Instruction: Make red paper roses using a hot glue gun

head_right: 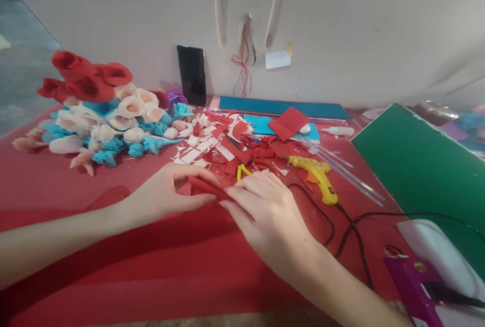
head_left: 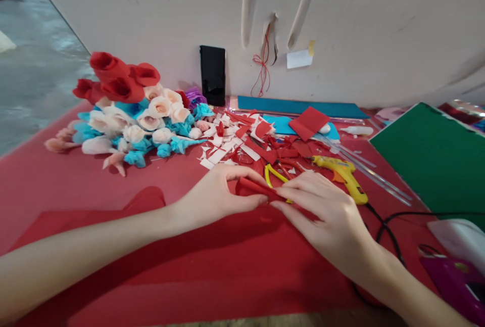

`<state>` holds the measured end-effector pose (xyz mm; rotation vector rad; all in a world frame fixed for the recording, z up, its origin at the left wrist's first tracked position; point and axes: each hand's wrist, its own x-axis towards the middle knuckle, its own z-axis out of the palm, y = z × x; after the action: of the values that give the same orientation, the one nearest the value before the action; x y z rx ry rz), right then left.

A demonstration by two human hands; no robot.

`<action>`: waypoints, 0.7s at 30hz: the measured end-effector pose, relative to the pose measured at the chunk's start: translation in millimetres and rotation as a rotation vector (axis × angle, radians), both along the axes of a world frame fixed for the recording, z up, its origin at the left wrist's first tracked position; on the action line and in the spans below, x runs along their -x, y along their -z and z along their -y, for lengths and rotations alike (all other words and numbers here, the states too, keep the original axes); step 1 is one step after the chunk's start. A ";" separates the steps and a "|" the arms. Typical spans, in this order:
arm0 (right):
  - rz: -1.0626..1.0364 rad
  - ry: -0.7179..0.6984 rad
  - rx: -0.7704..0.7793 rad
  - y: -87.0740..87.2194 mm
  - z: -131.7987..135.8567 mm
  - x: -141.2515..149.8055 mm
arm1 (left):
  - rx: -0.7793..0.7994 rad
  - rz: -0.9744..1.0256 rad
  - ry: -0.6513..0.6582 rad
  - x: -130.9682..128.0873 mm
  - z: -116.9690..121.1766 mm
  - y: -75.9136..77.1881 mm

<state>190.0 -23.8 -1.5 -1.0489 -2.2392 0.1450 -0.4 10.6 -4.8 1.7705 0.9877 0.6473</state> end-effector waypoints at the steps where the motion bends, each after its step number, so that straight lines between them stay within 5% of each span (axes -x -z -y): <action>1: -0.014 -0.002 0.015 -0.1 0.3 0.0 | -0.004 -0.005 -0.003 -0.1 0.1 0.1; 10: -0.095 0.011 0.332 -4.6 -7.0 -6.3 | -0.007 -0.032 -0.029 -1.5 -2.6 2.9; 17: 0.219 0.369 0.018 -2.1 -22.1 -27.2 | 0.040 -0.067 -0.051 -2.4 -5.2 6.6; 21: 0.199 0.512 -0.041 -0.9 -27.1 -32.0 | 0.037 -0.052 -0.054 -4.1 -6.6 12.0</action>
<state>222.1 3.3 -0.5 -1.6320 -2.0520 -0.2337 3.6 17.2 -16.8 1.7406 1.0794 0.6151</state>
